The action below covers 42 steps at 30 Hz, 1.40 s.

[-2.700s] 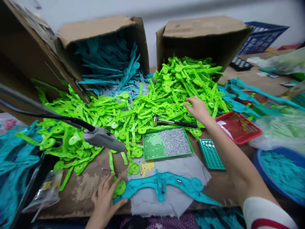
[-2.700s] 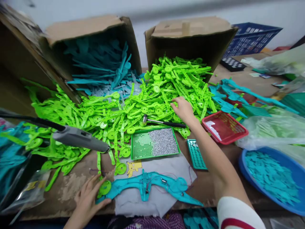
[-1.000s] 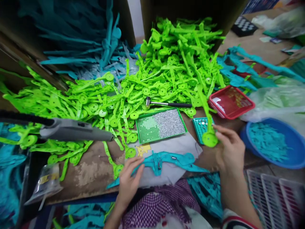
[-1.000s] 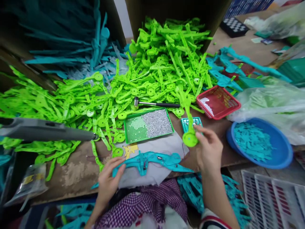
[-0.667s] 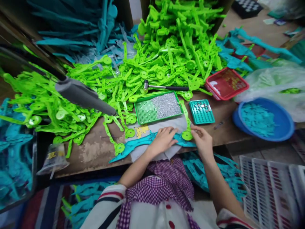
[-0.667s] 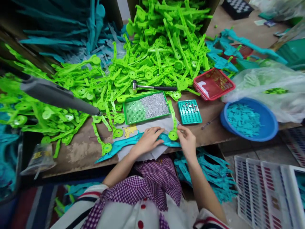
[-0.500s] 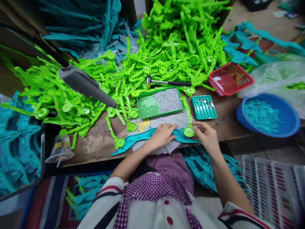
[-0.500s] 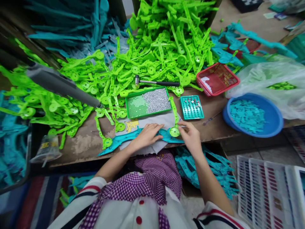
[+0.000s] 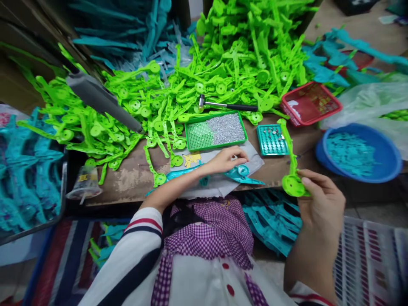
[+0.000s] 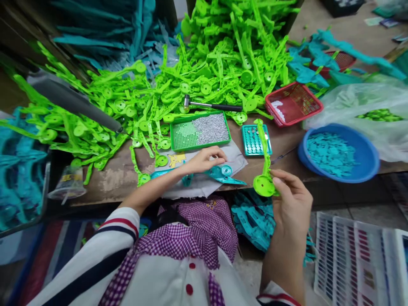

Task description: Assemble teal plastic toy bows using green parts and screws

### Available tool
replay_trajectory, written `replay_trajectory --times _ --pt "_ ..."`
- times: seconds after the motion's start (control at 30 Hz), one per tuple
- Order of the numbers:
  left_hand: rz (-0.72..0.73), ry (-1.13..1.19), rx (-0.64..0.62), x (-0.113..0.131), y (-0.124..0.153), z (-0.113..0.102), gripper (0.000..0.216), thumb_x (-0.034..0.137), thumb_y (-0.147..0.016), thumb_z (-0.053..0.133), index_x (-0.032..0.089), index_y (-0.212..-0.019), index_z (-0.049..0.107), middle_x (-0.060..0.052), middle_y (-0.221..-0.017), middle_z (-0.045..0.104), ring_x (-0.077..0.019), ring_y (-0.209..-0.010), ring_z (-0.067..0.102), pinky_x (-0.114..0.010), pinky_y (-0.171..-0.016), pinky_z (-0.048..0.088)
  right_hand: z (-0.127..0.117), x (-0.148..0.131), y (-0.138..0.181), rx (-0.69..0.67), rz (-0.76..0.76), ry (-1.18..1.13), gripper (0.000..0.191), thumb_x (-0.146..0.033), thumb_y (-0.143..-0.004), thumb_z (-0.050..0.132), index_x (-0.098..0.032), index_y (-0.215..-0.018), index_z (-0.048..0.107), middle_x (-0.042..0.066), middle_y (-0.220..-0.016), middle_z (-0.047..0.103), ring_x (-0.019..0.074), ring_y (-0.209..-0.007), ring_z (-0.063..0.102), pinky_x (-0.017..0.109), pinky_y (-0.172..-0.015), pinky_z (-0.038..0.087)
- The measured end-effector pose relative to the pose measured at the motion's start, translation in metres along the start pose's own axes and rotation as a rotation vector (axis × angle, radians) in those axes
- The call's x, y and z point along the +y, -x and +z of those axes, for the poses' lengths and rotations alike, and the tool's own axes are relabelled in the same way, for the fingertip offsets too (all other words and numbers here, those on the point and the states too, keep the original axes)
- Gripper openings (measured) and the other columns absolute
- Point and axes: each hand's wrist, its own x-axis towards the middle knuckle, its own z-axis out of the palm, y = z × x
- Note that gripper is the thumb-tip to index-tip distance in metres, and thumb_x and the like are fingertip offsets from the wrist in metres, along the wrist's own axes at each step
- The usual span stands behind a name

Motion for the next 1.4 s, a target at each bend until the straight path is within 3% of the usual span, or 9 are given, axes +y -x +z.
replay_trajectory --times 0.1,0.27,0.4,0.57,0.73,0.87,0.97,1.17,1.4 --pt "0.078 0.350 -0.023 0.000 0.041 -0.030 0.019 0.039 -0.096 0.064 0.020 -0.094 0.068 -0.008 -0.104 0.071 -0.0195 -0.102 0.067 -0.040 -0.095 0.054 -0.002 0.005 0.003 -0.003 -0.066 0.016 0.024 -0.025 -0.061 0.087 -0.020 -0.083 0.077 0.001 -0.086 0.074 0.0112 -0.074 0.067 0.023 -0.068 0.056" --pt "-0.053 0.572 0.393 -0.005 0.152 -0.076 0.020 0.042 -0.090 0.073 0.023 -0.086 0.068 -0.006 -0.106 0.072 -0.0221 -0.115 0.067 -0.043 -0.103 0.053 0.005 0.045 0.005 -0.077 0.067 0.210 0.027 -0.032 -0.062 0.086 -0.020 -0.083 0.076 0.001 -0.081 0.073 0.0133 -0.070 0.065 0.025 -0.062 0.054" --pt "-0.069 0.593 0.420 -0.005 0.202 -0.083 0.019 0.038 -0.088 0.074 0.021 -0.084 0.068 -0.007 -0.109 0.072 -0.0236 -0.117 0.067 -0.045 -0.107 0.050 0.033 0.071 0.000 -0.258 0.029 0.438 0.029 -0.040 -0.072 0.075 -0.019 -0.091 0.074 0.006 -0.092 0.073 0.0171 -0.073 0.067 0.032 -0.068 0.057" --pt "-0.089 0.336 0.232 -0.003 0.198 -0.079 0.014 0.035 -0.096 0.064 0.022 -0.094 0.070 -0.009 -0.124 0.069 -0.0251 -0.127 0.061 -0.049 -0.113 0.044 0.042 0.073 -0.002 -0.369 -0.129 0.702 0.033 -0.043 -0.081 0.064 -0.018 -0.102 0.073 0.012 -0.110 0.070 0.0213 -0.081 0.069 0.041 -0.078 0.061" --pt "-0.180 -0.023 0.112 -0.013 0.177 -0.077 0.026 0.043 -0.101 0.055 0.021 -0.098 0.068 -0.012 -0.134 0.062 -0.0264 -0.134 0.054 -0.051 -0.116 0.040 0.020 0.060 0.008 -0.425 -0.061 0.677 0.039 -0.049 -0.082 0.068 -0.020 -0.109 0.072 0.011 -0.113 0.073 0.0252 -0.095 0.072 0.041 -0.084 0.061" --pt "-0.184 -0.131 -0.010 -0.020 0.168 -0.070 0.032 0.047 -0.103 0.048 0.021 -0.101 0.067 -0.012 -0.138 0.059 -0.0265 -0.139 0.050 -0.050 -0.119 0.038 0.033 0.060 -0.009 -0.430 -0.093 0.793 0.034 -0.043 -0.081 0.063 -0.018 -0.102 0.075 0.011 -0.103 0.076 0.0253 -0.087 0.073 0.041 -0.084 0.059" --pt "-0.197 -0.166 -0.028 -0.022 0.169 -0.067 0.031 0.045 -0.104 0.046 0.021 -0.103 0.067 -0.012 -0.140 0.057 -0.0261 -0.140 0.049 -0.049 -0.119 0.037 0.046 0.064 -0.023 -0.480 -0.094 0.888 0.031 -0.036 -0.079 0.060 -0.018 -0.099 0.075 0.009 -0.091 0.077 0.0246 -0.076 0.072 0.041 -0.081 0.057" --pt "-0.236 -0.221 0.003 -0.029 0.176 -0.064 0.031 0.044 -0.104 0.045 0.021 -0.100 0.066 -0.012 -0.147 0.053 -0.0267 -0.138 0.050 -0.049 -0.117 0.039 0.049 0.069 -0.025 -0.391 -0.075 0.755 0.039 -0.047 -0.080 0.066 -0.019 -0.106 0.074 0.011 -0.101 0.076 0.0247 -0.080 0.072 0.040 -0.076 0.057" --pt "-0.223 -0.227 -0.008 -0.030 0.187 -0.055 0.028 0.040 -0.104 0.046 0.020 -0.100 0.065 -0.015 -0.148 0.055 -0.0267 -0.138 0.051 -0.052 -0.117 0.038 0.063 0.081 -0.027 -0.368 -0.207 0.787 0.031 -0.041 -0.083 0.060 -0.018 -0.099 0.073 0.012 -0.105 0.069 0.0232 -0.083 0.069 0.042 -0.082 0.059"
